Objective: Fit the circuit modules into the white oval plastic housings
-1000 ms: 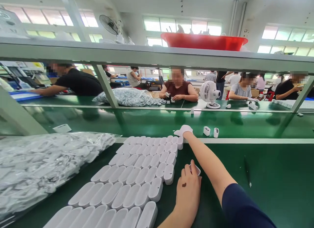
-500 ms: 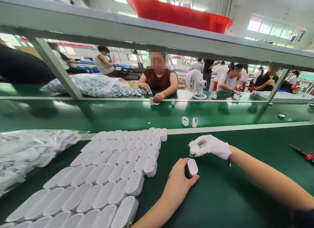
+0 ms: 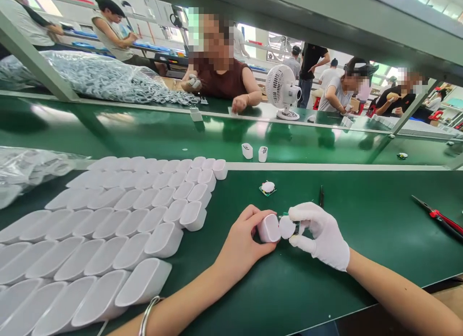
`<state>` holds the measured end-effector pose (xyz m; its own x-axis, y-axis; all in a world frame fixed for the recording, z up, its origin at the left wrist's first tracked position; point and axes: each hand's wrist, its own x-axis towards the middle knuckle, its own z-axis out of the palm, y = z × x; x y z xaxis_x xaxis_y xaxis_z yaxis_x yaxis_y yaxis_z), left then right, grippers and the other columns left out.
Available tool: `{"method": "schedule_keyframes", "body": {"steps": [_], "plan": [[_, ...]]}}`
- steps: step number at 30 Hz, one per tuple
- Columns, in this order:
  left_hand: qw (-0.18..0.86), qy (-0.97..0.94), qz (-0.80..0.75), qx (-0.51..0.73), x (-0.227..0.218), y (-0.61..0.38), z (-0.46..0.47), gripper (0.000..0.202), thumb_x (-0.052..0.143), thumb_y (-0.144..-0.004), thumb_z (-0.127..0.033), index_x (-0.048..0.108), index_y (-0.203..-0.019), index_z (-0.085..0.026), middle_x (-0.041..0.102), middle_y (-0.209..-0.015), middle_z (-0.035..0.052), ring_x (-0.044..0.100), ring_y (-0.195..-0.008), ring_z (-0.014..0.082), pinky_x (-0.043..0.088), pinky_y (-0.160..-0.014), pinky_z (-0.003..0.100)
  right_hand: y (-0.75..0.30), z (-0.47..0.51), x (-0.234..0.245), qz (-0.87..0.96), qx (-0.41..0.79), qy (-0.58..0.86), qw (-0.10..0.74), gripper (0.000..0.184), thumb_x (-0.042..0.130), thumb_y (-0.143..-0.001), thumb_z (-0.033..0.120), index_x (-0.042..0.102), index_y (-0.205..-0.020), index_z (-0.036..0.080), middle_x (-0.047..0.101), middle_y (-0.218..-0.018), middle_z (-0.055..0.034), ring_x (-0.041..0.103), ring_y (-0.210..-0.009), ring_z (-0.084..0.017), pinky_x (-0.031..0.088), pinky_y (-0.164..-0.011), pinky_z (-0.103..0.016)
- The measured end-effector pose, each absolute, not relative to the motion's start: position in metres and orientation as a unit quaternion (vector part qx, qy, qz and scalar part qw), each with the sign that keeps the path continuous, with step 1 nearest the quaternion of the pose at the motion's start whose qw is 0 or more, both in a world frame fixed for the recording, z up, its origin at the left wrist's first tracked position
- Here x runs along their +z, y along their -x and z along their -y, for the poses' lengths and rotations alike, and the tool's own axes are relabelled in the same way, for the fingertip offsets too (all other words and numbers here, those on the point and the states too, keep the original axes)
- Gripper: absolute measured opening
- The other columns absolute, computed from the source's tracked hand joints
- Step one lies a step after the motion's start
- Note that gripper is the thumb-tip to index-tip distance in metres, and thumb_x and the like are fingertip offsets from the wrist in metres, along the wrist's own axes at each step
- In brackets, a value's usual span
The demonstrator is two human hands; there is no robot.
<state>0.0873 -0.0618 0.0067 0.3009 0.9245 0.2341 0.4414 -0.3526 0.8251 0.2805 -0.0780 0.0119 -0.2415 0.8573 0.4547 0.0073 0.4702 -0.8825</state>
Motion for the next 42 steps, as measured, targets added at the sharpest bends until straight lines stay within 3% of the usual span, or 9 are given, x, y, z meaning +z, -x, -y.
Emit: {"method": "schedule_keyframes", "body": {"steps": [2,4,7,10,15,18,23,30,42], "plan": [[0.305,-0.738,-0.473,0.372,0.008,-0.086,0.062,0.023,0.074,-0.06,-0.032,0.064,-0.078,-0.021,0.05,-0.077,-0.0012,0.052,-0.064,0.0141,0.045,-0.058,0.025,-0.278,0.082,0.016,0.641,0.426,0.335,0.543,0.039,0.075,-0.066,0.014,0.065,-0.101,0.026,0.061,-0.101,-0.0032,0.056,-0.066,-0.008,0.051,-0.059,-0.023],[0.31,-0.737,-0.461,0.386,0.007,-0.084,0.061,0.026,0.076,-0.058,-0.037,0.06,-0.07,-0.019,0.054,-0.081,0.0006,0.055,-0.07,0.0158,0.047,-0.064,0.027,-0.274,0.085,0.018,0.59,0.481,0.358,0.541,0.038,0.078,-0.063,0.017,0.067,-0.098,0.024,0.064,-0.095,-0.0031,0.055,-0.062,-0.008,0.05,-0.054,-0.022],[0.401,-0.723,-0.414,0.382,0.004,-0.084,0.063,0.028,0.064,-0.072,-0.031,0.063,-0.098,-0.021,0.061,-0.098,0.0037,0.059,-0.084,0.0184,0.048,-0.078,0.029,-0.266,0.088,0.017,0.526,0.556,0.371,0.526,0.039,0.081,-0.06,0.023,0.068,-0.096,0.023,0.066,-0.085,-0.0029,0.058,-0.065,-0.011,0.052,-0.055,-0.023],[0.445,-0.729,-0.389,0.345,0.002,-0.084,0.068,0.054,0.052,-0.081,-0.026,0.041,-0.133,-0.023,0.063,-0.099,0.0028,0.06,-0.084,0.0174,0.049,-0.082,0.031,-0.261,0.089,0.014,0.493,0.568,0.381,0.538,0.041,0.082,-0.057,0.026,0.068,-0.096,0.022,0.068,-0.085,-0.0038,0.062,-0.073,-0.015,0.056,-0.065,-0.028],[0.346,-0.772,-0.384,0.37,0.0,-0.085,0.075,0.061,0.04,-0.089,-0.021,0.015,-0.145,-0.027,0.047,-0.122,0.0094,0.05,-0.108,0.0205,0.043,-0.096,0.037,-0.267,0.089,0.013,0.556,0.463,0.394,0.567,0.039,0.08,-0.061,0.024,0.067,-0.098,0.022,0.066,-0.097,-0.0059,0.059,-0.065,-0.011,0.056,-0.058,-0.025],[0.309,-0.786,-0.367,0.39,-0.002,-0.084,0.074,0.057,0.041,-0.086,-0.013,0.028,-0.139,-0.03,0.044,-0.123,0.0082,0.048,-0.111,0.0202,0.047,-0.091,0.033,-0.271,0.092,0.016,0.672,0.339,0.364,0.549,0.038,0.073,-0.07,0.019,0.064,-0.106,0.026,0.063,-0.106,-0.0056,0.059,-0.067,-0.011,0.056,-0.061,-0.027],[0.227,-0.803,-0.319,0.449,-0.003,-0.083,0.07,0.05,0.045,-0.081,-0.002,0.044,-0.123,-0.029,0.047,-0.116,0.0055,0.05,-0.11,0.0181,0.049,-0.088,0.028,-0.27,0.096,0.023,0.789,0.176,0.307,0.503,0.05,0.062,-0.079,0.01,0.052,-0.122,0.033,0.063,-0.103,-0.0031,0.061,-0.072,-0.012,0.057,-0.064,-0.027],[0.193,-0.809,-0.325,0.451,-0.001,-0.084,0.071,0.042,0.044,-0.083,-0.005,0.048,-0.12,-0.025,0.05,-0.114,0.0075,0.053,-0.108,0.0201,0.049,-0.091,0.034,-0.269,0.096,0.025,0.797,0.131,0.316,0.497,0.053,0.061,-0.079,0.01,0.048,-0.126,0.031,0.063,-0.103,-0.0036,0.062,-0.073,-0.013,0.057,-0.065,-0.028],[0.189,-0.822,-0.285,0.455,-0.003,-0.083,0.071,0.059,0.042,-0.082,0.005,0.04,-0.13,-0.028,0.046,-0.12,0.0078,0.049,-0.113,0.0196,0.048,-0.091,0.031,-0.264,0.096,0.034,0.803,0.114,0.28,0.513,0.053,0.056,-0.081,0.007,0.045,-0.129,0.028,0.063,-0.089,-0.0018,0.061,-0.075,-0.012,0.056,-0.067,-0.026]]}}
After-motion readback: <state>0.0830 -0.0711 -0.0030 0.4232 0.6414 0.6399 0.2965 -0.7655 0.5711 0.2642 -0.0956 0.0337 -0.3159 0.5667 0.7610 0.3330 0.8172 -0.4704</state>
